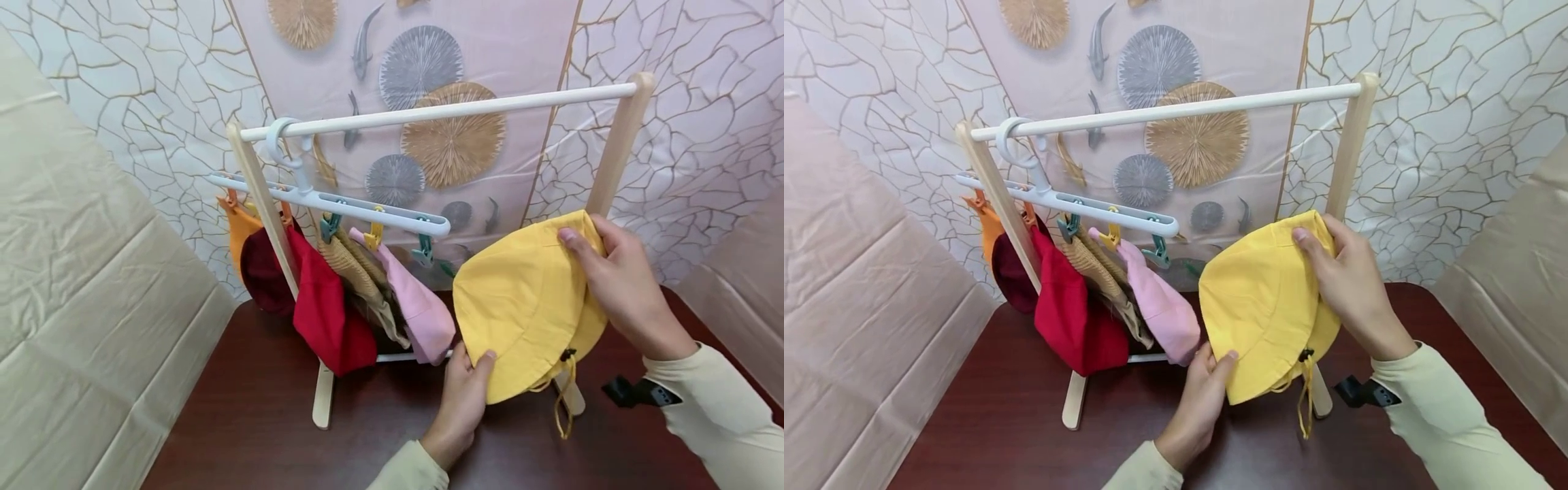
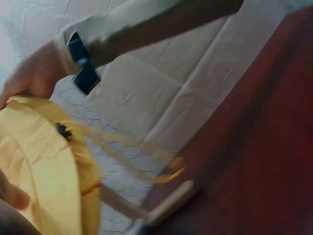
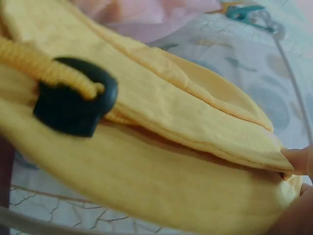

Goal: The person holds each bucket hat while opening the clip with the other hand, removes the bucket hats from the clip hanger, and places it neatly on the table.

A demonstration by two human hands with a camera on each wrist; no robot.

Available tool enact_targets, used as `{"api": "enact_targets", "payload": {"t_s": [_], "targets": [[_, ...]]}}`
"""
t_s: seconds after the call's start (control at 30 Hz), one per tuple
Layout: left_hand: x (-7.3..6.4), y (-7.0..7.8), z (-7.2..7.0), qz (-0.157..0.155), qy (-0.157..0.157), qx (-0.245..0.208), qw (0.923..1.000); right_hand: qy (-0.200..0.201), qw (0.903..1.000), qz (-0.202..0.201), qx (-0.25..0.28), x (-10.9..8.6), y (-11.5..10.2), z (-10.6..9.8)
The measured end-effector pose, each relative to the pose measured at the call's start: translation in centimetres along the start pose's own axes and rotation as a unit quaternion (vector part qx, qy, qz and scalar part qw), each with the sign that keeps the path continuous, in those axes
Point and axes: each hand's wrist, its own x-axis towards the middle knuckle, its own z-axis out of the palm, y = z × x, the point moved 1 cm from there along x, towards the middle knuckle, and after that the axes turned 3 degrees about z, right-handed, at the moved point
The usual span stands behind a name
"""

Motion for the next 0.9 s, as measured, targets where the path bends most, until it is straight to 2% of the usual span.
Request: {"api": "enact_targets", "payload": {"t_s": [0.13,0.2,0.27,0.33,0.4,0.47,0.5,0.53,0.57,0.6,0.63,0.7,0.77,0.8,0.83,0.87,0.9], "targets": [[-1.0,-1.5,0.1,-0.041,0.003,-0.020,0.9990,0.004,0.9996,-0.005,-0.027,0.4,1.3,-0.4],[-1.2,-1.9,0.1,-0.054,0.007,-0.032,0.9980,0.018,0.9972,-0.025,-0.068,0.5,1.8,-0.3],[-1.4,-2.1,-0.2,-0.066,0.003,-0.034,0.9972,0.034,0.9906,-0.064,-0.116,0.5,2.1,-0.1],[-1.7,-2.2,-0.6,-0.077,-0.013,-0.025,0.9966,0.045,0.9780,-0.116,-0.168,0.5,2.1,0.4],[-2.1,-2.0,-1.2,-0.079,-0.042,0.002,0.9960,0.043,0.9599,-0.169,-0.220,0.6,1.9,1.0],[-2.5,-1.7,-1.9,-0.060,-0.063,0.072,0.9936,0.025,0.9400,-0.210,-0.268,0.5,1.6,1.6],[-2.6,-1.5,-2.3,-0.040,-0.067,0.121,0.9896,0.012,0.9293,-0.227,-0.291,0.6,1.5,1.9],[-2.7,-1.3,-2.7,-0.015,-0.067,0.178,0.9817,-0.003,0.9185,-0.238,-0.316,0.6,1.4,2.3],[-2.8,-1.2,-2.9,0.012,-0.062,0.239,0.9691,-0.017,0.9064,-0.246,-0.343,0.7,1.4,2.7],[-2.9,-1.1,-3.1,0.045,-0.052,0.306,0.9495,-0.032,0.8942,-0.251,-0.369,0.9,1.4,3.1],[-3.1,-1.0,-3.2,0.076,-0.037,0.376,0.9225,-0.047,0.8820,-0.251,-0.396,1.1,1.6,3.6],[-3.3,-1.1,-3.1,0.137,-0.011,0.496,0.8571,-0.081,0.8588,-0.241,-0.445,1.7,2.0,4.6],[-3.5,-1.3,-2.8,0.186,0.007,0.586,0.7889,-0.115,0.8389,-0.218,-0.485,2.2,2.6,5.7],[-3.6,-1.5,-2.6,0.203,0.015,0.619,0.7584,-0.131,0.8309,-0.206,-0.500,2.5,3.0,6.2],[-3.6,-1.7,-2.3,0.212,0.020,0.644,0.7344,-0.146,0.8259,-0.192,-0.510,2.7,3.3,6.8],[-3.5,-1.8,-2.0,0.217,0.024,0.665,0.7145,-0.159,0.8219,-0.179,-0.517,2.9,3.7,7.3],[-3.4,-1.9,-1.8,0.216,0.026,0.679,0.7012,-0.169,0.8202,-0.166,-0.521,3.1,4.1,7.8]]}}
